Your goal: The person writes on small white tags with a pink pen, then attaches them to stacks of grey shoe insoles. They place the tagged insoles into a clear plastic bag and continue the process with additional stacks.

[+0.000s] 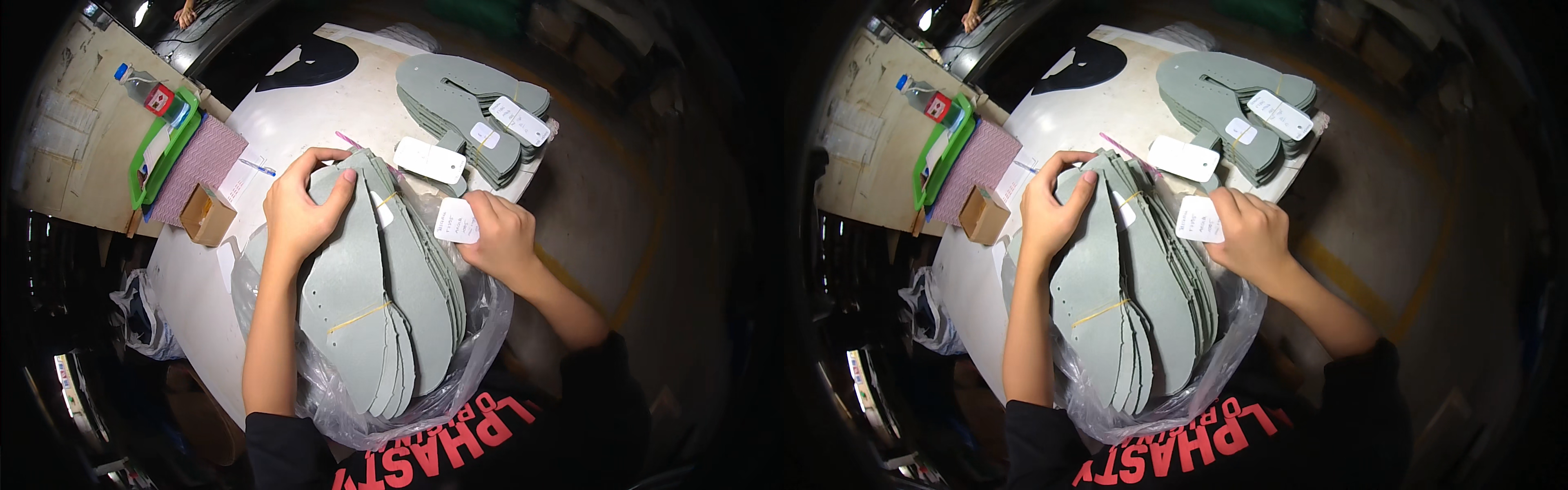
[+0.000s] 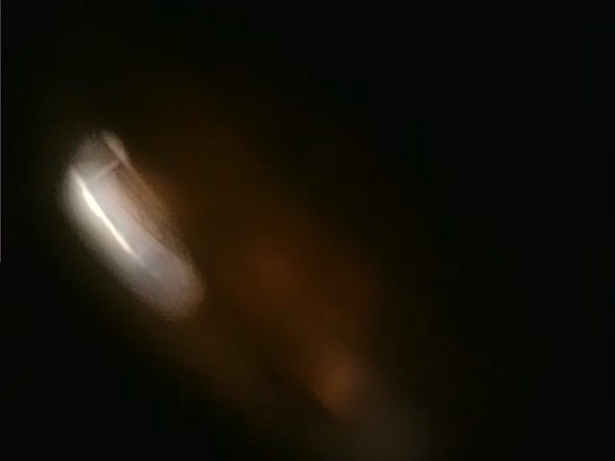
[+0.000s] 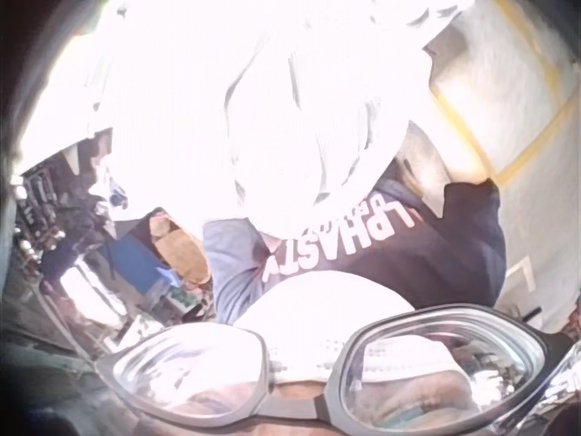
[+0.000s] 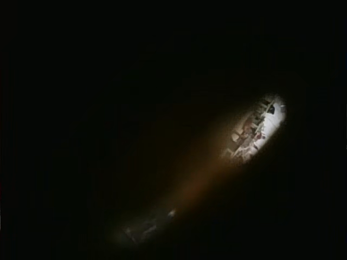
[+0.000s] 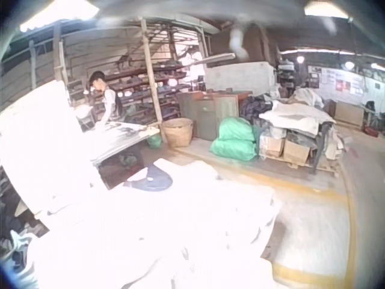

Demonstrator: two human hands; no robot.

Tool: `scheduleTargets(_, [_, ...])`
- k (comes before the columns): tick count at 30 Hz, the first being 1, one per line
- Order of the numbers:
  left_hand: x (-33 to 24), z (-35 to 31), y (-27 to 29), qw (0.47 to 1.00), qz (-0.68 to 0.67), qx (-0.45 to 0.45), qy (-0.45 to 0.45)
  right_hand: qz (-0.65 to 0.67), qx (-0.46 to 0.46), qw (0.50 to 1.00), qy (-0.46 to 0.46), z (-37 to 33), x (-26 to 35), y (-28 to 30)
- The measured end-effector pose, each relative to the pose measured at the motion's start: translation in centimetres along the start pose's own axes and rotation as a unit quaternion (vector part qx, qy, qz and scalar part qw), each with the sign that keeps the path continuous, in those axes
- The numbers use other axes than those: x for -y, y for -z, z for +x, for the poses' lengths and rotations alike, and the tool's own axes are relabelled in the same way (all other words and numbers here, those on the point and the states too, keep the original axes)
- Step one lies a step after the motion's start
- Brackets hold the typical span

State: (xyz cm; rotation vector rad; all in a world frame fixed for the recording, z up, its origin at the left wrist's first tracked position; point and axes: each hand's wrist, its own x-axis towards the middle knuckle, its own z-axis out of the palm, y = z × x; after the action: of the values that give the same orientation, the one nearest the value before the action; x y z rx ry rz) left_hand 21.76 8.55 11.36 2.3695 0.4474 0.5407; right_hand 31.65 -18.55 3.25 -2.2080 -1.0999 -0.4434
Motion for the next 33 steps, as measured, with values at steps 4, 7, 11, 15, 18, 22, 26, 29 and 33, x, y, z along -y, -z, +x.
scheduleTargets(4, [0.0,-2.4,0.6,0.987,-0.1,-0.079,-0.095,-0.033,-0.15,0.978,0.138,7.0,0.3,2.0])
scheduleTargets(7, [0.2,-3.3,0.6,0.983,-0.101,-0.11,-0.105,-0.032,-0.189,0.971,0.145,11.2,0.6,3.6])
scheduleTargets(11, [0.4,-3.3,0.1,0.981,-0.097,-0.127,-0.113,-0.045,-0.03,0.966,0.254,13.7,1.8,4.1])
scheduleTargets(15, [0.3,-3.3,0.1,0.98,-0.085,-0.133,-0.118,-0.12,0.196,0.933,0.277,13.9,1.7,3.6])
scheduleTargets(18, [0.1,-3.5,0.3,0.979,-0.086,-0.141,-0.12,-0.137,0.246,0.916,0.287,13.1,0.8,2.6])
scheduleTargets(22, [0.0,-3.7,0.6,0.976,-0.08,-0.153,-0.13,-0.214,0.198,0.889,0.354,12.6,0.1,0.6])
scheduleTargets(26, [0.0,-3.8,0.8,0.975,-0.074,-0.16,-0.137,-0.254,0.11,0.871,0.407,13.7,0.5,-0.2])
scheduleTargets(29, [0.0,-3.9,0.8,0.974,-0.067,-0.161,-0.144,-0.225,0.142,0.887,0.378,14.3,0.8,0.5])
scheduleTargets(33, [0.1,-3.9,0.7,0.973,-0.073,-0.164,-0.146,-0.182,0.252,0.892,0.327,12.7,1.3,0.6])
